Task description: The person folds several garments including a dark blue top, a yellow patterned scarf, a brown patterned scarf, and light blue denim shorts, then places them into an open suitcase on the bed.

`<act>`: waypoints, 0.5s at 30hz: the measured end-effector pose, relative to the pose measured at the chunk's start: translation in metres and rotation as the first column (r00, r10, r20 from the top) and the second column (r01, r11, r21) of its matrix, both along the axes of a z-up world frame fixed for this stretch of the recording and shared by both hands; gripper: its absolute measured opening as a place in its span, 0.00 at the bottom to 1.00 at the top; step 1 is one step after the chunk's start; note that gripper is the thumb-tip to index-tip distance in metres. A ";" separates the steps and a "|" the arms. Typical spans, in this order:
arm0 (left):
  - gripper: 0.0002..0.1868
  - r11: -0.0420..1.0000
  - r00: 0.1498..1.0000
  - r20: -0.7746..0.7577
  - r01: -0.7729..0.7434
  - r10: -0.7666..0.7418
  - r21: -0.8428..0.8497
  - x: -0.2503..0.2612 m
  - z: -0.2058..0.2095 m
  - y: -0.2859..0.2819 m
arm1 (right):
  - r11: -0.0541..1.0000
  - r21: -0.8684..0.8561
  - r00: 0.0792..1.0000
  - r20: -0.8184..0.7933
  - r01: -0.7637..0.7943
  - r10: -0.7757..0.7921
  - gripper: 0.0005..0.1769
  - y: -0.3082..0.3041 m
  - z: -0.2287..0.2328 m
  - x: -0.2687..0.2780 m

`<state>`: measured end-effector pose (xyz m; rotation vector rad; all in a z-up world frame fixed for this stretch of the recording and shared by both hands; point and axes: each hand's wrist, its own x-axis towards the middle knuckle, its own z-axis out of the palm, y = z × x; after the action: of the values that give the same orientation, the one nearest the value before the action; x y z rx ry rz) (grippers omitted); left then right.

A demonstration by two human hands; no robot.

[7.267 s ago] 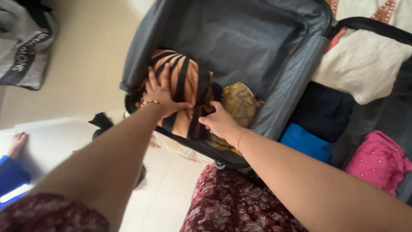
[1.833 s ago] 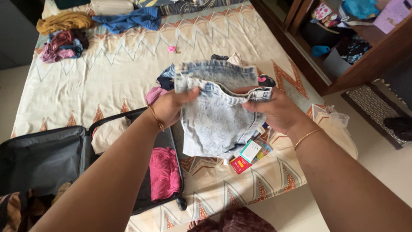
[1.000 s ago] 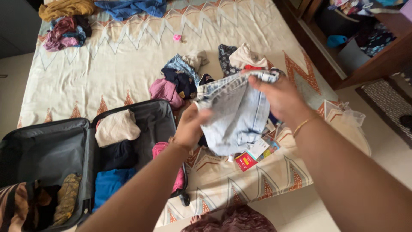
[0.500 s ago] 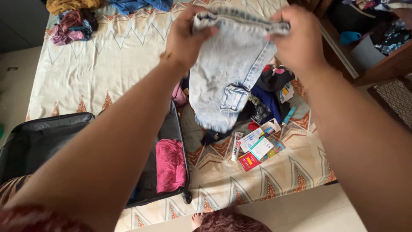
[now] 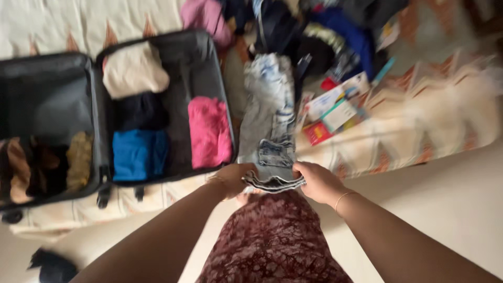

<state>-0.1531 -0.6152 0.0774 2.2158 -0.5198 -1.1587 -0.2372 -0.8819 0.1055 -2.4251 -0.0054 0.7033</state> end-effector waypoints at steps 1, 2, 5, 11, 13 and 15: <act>0.15 0.993 0.998 0.010 0.065 -0.066 0.095 -0.007 -0.014 0.002 | 1.000 -0.021 0.998 -0.063 0.011 -0.012 0.19 0.007 -0.017 -0.011; 0.17 0.989 0.990 0.047 0.132 -0.136 0.071 -0.016 -0.025 0.007 | 0.999 -0.042 0.992 -0.126 0.021 -0.026 0.23 0.014 -0.031 -0.021; 0.19 0.948 0.940 0.126 0.316 -0.318 0.030 -0.041 -0.050 0.016 | 0.993 -0.054 0.994 -0.039 -0.104 0.102 0.38 0.032 -0.056 -0.042; 0.24 0.921 0.858 -0.351 0.388 -0.376 -0.038 -0.032 -0.110 0.010 | 0.927 -0.180 0.920 -0.281 -0.330 0.273 0.15 0.043 -0.085 -0.048; 0.32 0.969 0.961 -0.163 0.236 -0.223 0.068 -0.005 -0.128 -0.014 | 0.948 -0.060 0.931 -0.217 -0.313 0.294 0.19 0.038 -0.095 -0.036; 0.36 0.989 0.990 0.114 0.073 -0.088 0.127 0.020 -0.139 -0.036 | 0.950 0.064 0.936 -0.162 -0.305 0.312 0.19 0.031 -0.102 -0.024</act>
<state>-0.1330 -0.6509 -0.0615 2.4009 -0.6071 -1.1303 -0.2609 -0.8504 0.0037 -2.3434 -0.3350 1.0402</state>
